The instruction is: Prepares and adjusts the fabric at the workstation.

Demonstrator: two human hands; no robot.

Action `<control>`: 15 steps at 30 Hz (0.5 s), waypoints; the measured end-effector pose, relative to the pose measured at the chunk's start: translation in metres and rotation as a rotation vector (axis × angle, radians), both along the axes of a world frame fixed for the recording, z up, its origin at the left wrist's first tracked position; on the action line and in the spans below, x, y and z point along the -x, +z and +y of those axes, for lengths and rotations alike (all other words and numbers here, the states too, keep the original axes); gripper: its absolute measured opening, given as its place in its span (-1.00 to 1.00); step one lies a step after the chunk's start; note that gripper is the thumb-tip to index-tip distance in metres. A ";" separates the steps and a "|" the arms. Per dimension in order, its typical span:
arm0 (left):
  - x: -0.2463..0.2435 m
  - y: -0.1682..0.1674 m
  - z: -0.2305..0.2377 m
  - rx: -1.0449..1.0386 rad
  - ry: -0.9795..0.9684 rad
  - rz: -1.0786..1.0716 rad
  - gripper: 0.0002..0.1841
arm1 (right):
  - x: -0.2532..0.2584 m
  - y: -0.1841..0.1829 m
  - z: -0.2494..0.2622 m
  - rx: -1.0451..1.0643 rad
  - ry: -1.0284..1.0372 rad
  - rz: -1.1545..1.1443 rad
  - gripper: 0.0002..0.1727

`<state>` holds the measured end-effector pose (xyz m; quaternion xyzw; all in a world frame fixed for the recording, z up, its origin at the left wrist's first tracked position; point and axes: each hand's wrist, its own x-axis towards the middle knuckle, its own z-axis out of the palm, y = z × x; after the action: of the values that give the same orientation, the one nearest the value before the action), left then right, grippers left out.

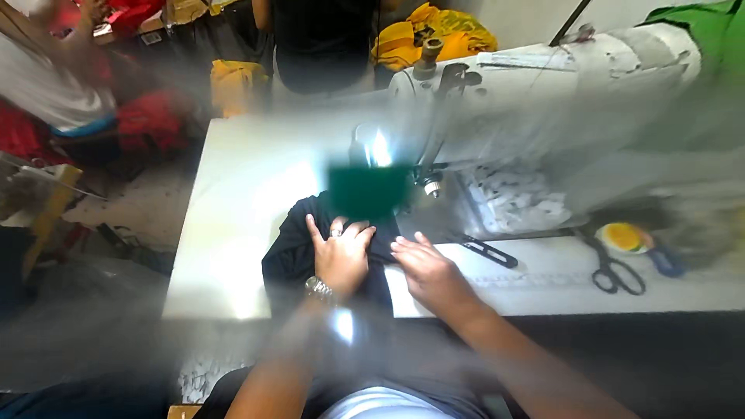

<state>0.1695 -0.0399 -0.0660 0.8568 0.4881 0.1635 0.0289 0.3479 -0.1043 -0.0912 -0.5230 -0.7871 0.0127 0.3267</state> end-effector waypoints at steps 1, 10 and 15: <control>-0.001 0.001 0.003 0.018 0.008 0.013 -0.57 | 0.000 0.001 0.004 0.009 -0.002 0.002 -0.73; -0.005 0.007 0.024 0.126 0.044 0.118 -0.53 | 0.004 0.002 0.022 0.013 -0.021 0.008 -0.76; -0.008 0.006 0.036 0.151 0.080 0.179 -0.52 | 0.004 0.003 0.038 0.040 -0.033 0.033 -0.77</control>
<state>0.1778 -0.0037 -0.0602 0.8432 0.5334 0.0502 0.0433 0.3442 -0.0663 -0.0879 -0.5419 -0.7726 0.0315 0.3294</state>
